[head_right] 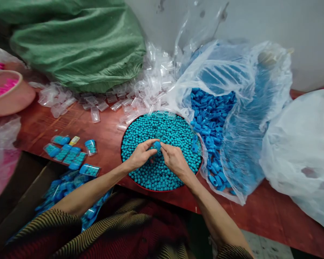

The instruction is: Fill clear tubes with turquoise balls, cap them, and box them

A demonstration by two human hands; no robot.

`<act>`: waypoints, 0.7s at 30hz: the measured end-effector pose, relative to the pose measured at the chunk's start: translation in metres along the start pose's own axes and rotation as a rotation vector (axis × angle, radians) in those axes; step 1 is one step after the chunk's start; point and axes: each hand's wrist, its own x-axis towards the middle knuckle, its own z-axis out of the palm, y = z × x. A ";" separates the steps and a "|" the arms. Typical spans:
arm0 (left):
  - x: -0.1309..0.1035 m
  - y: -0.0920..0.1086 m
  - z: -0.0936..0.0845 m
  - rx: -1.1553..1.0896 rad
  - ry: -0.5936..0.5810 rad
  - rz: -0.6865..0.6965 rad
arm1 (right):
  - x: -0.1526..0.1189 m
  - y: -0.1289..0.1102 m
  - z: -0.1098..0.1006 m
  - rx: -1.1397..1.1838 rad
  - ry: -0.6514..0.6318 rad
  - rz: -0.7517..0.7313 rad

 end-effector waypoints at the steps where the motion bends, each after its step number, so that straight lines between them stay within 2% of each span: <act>1: 0.000 0.000 0.001 0.006 0.010 0.015 | -0.001 0.000 0.001 -0.001 0.022 -0.009; 4: -0.002 -0.001 0.003 0.008 0.036 0.023 | -0.004 0.000 0.004 0.060 0.043 0.066; 6: -0.003 -0.001 0.003 0.004 0.017 -0.019 | -0.005 0.000 0.003 0.150 0.007 0.153; 8: -0.005 0.000 0.002 0.030 0.002 -0.052 | -0.005 -0.001 0.001 0.202 -0.033 0.178; 12: -0.008 0.002 0.002 0.122 0.043 -0.019 | -0.006 -0.001 0.001 0.110 -0.095 0.080; 16: -0.008 -0.002 0.006 0.204 0.134 0.127 | -0.006 0.006 0.002 -0.015 -0.108 -0.047; 19: -0.009 -0.003 0.006 0.174 0.102 0.113 | -0.003 0.013 -0.007 0.037 -0.157 -0.100; 21: -0.010 -0.001 0.004 0.097 0.026 0.046 | 0.000 0.017 -0.016 0.190 -0.188 -0.077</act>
